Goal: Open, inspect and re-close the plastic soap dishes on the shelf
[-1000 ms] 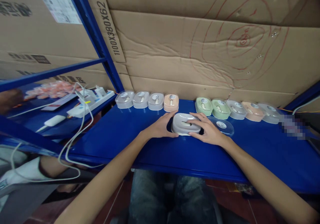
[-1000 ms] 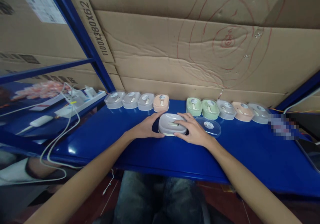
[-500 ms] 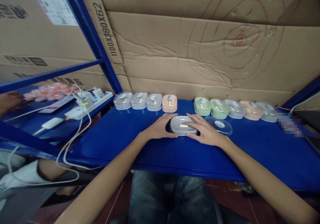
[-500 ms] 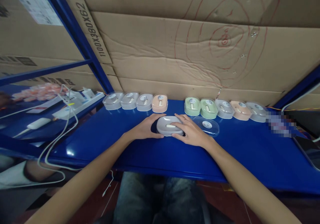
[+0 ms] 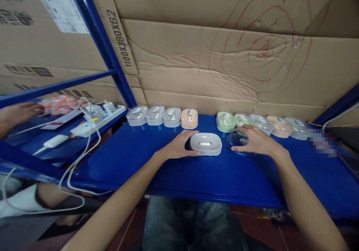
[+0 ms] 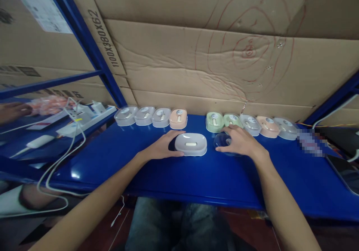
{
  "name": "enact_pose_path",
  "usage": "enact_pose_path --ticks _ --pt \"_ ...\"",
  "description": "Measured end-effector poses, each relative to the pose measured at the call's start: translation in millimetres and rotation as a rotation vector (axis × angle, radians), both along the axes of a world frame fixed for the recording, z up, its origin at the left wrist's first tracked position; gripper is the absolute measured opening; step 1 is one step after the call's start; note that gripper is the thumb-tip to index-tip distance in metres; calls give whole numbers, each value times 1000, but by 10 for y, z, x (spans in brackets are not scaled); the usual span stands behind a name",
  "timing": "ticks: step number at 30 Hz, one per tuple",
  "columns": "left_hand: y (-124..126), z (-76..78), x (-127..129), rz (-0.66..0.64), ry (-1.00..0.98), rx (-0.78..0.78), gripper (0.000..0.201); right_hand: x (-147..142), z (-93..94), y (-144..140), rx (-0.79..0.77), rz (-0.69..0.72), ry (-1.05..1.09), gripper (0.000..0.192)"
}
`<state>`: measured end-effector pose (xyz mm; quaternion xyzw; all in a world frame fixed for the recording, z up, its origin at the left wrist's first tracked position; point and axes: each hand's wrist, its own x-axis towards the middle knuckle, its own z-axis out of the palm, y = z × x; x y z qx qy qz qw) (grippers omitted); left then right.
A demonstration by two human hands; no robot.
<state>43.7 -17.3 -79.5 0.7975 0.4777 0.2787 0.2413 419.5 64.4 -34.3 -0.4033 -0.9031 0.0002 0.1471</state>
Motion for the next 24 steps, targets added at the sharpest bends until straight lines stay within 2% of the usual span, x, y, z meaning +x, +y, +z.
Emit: enact_pose_path --ticks 3,7,11,14,18,21,24 --pt "3 -2 3 2 -1 5 96 104 -156 98 -47 19 -43 84" --pt "1 3 7 -5 -9 12 94 222 -322 202 -88 64 9 88" --pt "-3 11 2 -2 -8 7 95 236 -280 196 -97 78 8 81" --pt "1 9 0 0 -5 12 96 77 -123 73 -82 88 41 76" --pt "6 -15 30 3 -11 8 100 -299 8 -170 2 126 254 73" --pt "-6 -25 80 1 -30 -13 107 -571 -49 -320 26 272 334 68" --pt "-26 -11 124 -11 -35 -39 111 -748 -178 -401 63 339 335 63"
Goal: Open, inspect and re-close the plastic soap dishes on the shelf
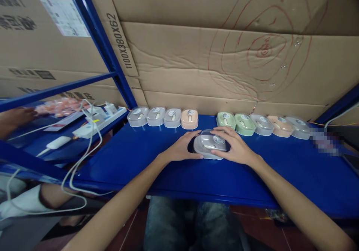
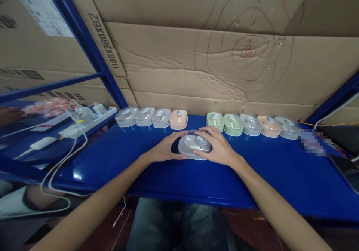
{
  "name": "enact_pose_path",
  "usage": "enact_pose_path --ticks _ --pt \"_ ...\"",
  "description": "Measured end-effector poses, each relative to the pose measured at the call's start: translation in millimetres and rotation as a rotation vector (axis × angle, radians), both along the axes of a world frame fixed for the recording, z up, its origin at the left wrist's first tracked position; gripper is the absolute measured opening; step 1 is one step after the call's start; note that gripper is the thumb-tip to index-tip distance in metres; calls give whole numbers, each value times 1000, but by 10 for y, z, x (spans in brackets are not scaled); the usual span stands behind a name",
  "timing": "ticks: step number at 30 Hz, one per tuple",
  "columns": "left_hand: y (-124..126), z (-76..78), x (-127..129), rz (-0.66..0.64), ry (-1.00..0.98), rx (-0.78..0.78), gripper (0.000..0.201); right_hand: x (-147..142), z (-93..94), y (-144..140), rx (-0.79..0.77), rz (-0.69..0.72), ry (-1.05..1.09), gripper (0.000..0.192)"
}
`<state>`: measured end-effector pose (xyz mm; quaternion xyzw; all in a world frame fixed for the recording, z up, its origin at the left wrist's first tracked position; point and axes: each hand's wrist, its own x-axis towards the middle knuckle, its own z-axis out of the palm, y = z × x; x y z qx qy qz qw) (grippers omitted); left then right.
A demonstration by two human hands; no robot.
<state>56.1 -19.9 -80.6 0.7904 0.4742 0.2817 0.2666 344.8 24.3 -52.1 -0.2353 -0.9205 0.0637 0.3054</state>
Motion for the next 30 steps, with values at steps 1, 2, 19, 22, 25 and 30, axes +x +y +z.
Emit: enact_pose_path --ticks 1,2,19,22,25,30 --pt "-6 8 10 -1 1 -5 112 -36 -42 -12 13 6 -1 61" --pt "-11 15 18 0 3 -10 112 -61 -79 -17 22 10 -2 60" --pt "-14 -4 49 4 1 -12 110 -146 -228 -4 -1 24 9 57" --pt "-8 -15 44 8 8 -12 111 -145 -240 -2 -2 17 16 57" --pt "-6 -26 42 13 15 -15 111 -148 -258 -3 -4 13 21 58" --pt "-9 -30 48 12 9 -4 110 -168 -286 -9 4 6 34 55"
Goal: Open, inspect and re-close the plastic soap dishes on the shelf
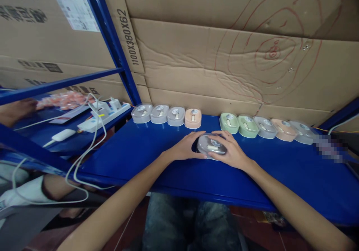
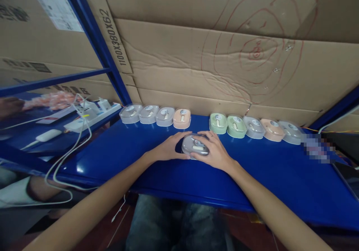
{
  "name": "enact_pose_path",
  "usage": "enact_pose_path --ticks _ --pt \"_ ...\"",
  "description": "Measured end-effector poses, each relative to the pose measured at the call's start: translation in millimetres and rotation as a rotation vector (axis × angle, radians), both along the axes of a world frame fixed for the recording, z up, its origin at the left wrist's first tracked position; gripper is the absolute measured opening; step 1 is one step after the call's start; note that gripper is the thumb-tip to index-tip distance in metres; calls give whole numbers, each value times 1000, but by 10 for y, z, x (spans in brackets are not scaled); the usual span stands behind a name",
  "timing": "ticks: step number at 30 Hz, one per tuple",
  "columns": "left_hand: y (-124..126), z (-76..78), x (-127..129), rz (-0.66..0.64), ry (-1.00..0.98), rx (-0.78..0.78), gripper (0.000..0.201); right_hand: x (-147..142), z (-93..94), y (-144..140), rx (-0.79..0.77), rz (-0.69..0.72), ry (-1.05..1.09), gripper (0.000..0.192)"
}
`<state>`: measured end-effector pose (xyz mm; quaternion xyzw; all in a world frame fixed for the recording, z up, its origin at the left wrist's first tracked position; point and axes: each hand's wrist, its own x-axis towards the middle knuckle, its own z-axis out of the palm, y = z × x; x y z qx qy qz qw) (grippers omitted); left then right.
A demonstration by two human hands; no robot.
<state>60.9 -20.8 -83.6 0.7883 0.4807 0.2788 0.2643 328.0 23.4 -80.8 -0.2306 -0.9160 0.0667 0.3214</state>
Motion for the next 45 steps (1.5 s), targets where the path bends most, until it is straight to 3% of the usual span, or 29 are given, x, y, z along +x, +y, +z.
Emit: enact_pose_path --ticks 18,26,30,35,45 --pt "63 -120 16 -62 -6 -5 119 -21 8 -48 100 -44 -106 56" --pt "64 -99 72 -84 -81 70 105 -9 65 -66 122 -57 -248 63" --pt "62 -83 84 -85 -65 76 119 23 52 -50 104 -23 -295 73" --pt "52 -63 55 -161 0 120 110 28 77 -54 101 6 -360 71" --pt "97 -59 -15 -203 83 133 117 9 149 -97 165 -17 -430 71"
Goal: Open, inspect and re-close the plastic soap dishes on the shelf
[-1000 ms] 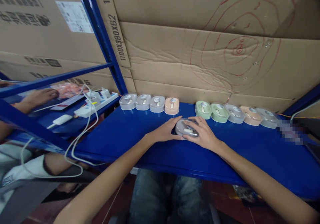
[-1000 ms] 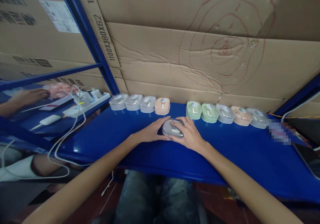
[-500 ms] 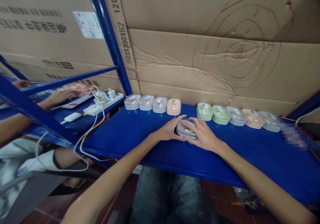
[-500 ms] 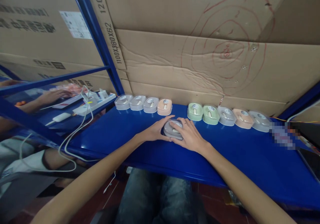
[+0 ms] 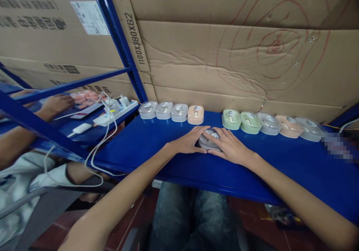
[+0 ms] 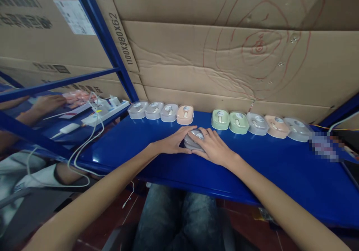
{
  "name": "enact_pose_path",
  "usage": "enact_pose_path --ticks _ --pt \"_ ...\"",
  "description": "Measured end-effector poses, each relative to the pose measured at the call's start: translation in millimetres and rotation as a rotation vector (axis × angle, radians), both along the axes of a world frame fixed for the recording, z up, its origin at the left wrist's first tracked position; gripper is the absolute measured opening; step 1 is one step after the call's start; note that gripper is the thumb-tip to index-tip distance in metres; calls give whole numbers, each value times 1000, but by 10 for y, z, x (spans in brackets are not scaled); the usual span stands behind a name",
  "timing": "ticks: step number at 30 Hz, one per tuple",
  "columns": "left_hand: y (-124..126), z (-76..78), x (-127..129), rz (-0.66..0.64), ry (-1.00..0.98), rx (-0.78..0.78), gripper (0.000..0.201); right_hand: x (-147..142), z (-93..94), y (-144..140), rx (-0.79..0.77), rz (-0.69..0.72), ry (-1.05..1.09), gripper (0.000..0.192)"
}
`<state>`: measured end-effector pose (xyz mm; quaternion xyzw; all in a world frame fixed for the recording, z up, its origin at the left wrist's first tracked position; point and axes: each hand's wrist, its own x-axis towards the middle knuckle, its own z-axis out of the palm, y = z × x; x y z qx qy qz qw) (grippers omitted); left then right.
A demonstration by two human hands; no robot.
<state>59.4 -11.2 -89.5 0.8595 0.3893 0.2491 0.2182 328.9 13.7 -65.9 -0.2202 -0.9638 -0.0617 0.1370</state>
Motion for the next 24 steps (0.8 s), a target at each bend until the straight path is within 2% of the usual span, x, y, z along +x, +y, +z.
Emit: enact_pose_path --ticks 4,8,16,20,22,24 --pt "-26 27 -4 5 28 -4 114 -2 45 21 -5 33 -28 81" --pt "-78 36 6 21 32 6 109 -3 42 27 -47 40 8 76" --pt "-155 0 60 113 42 47 112 -16 -116 44 -148 -6 202 81" --pt "-195 23 74 150 82 111 113 64 -185 65 -220 16 333 70" --pt "-206 44 77 147 92 205 102 105 -208 53 -214 -17 341 65" --pt "-211 65 88 136 124 323 80 117 -215 20 -158 -91 300 63"
